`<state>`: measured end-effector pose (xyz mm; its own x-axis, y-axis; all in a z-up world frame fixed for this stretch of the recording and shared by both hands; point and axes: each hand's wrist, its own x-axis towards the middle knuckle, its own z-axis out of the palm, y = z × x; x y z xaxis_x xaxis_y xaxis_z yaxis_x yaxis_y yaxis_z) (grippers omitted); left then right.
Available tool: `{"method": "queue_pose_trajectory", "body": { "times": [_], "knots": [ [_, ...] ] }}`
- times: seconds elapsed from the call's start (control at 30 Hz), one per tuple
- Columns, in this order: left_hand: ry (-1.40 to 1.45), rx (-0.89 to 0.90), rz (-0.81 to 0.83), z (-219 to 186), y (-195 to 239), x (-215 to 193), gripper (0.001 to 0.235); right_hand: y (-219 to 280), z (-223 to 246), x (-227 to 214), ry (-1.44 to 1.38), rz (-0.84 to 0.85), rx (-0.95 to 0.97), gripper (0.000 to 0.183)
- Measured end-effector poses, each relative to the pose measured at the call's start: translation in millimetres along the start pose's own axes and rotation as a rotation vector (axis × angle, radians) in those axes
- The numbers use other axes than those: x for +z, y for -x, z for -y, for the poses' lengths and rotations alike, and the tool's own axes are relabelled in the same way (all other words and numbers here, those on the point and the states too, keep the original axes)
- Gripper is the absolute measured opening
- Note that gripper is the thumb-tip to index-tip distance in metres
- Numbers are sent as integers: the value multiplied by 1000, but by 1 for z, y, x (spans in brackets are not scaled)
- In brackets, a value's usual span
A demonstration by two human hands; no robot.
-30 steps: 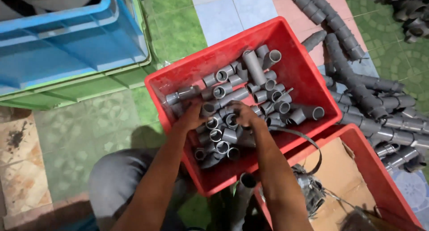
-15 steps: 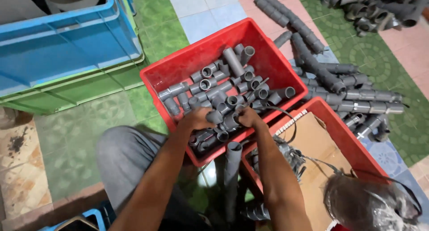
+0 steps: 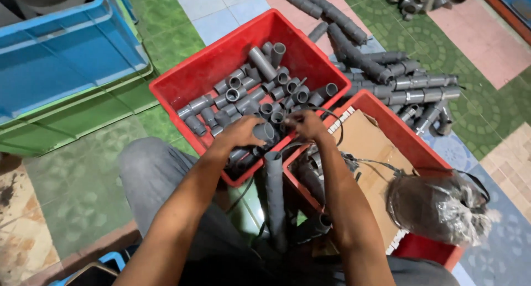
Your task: Assembling a structure from PVC pipes and T-junction fittings by hand.
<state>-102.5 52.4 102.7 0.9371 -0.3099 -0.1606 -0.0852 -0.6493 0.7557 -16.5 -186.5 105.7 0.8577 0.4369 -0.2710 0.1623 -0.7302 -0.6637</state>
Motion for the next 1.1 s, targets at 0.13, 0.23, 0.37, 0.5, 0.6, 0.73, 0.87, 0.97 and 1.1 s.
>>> {"method": "queue_pose_trajectory", "body": {
  "times": [0.13, 0.23, 0.37, 0.5, 0.6, 0.73, 0.87, 0.97, 1.1],
  "knots": [
    [-197, 21, 18, -6, -23, 15, 73, 3, -74, -11, 150, -369, 164, 36],
    [-266, 58, -8, -11, -40, 25, 69, 24, -98, -10, 202, -568, 255, 40],
    [-291, 85, -8, -28, -45, 34, 67, 28, -135, -2, 110, -571, 446, 65],
    [-213, 97, 30, -38, -52, 40, 67, -4, -216, 21, -62, -438, 384, 50],
    [-276, 133, -15, -31, -61, 47, 68, -6, -197, 19, -140, -497, 139, 15],
    [-284, 178, -18, -38, -63, 46, 67, 58, -49, -31, -153, -314, 8, 25],
    [-301, 138, -11, -31, -65, 46, 69, 82, -3, -60, -221, -15, 197, 69],
    [-282, 91, -16, -17, -65, 48, 71, 90, -6, -63, -322, 34, 122, 56],
    [-215, 53, -8, -16, -55, 42, 73, 84, -16, -58, -375, 28, 44, 42]
  ]
}}
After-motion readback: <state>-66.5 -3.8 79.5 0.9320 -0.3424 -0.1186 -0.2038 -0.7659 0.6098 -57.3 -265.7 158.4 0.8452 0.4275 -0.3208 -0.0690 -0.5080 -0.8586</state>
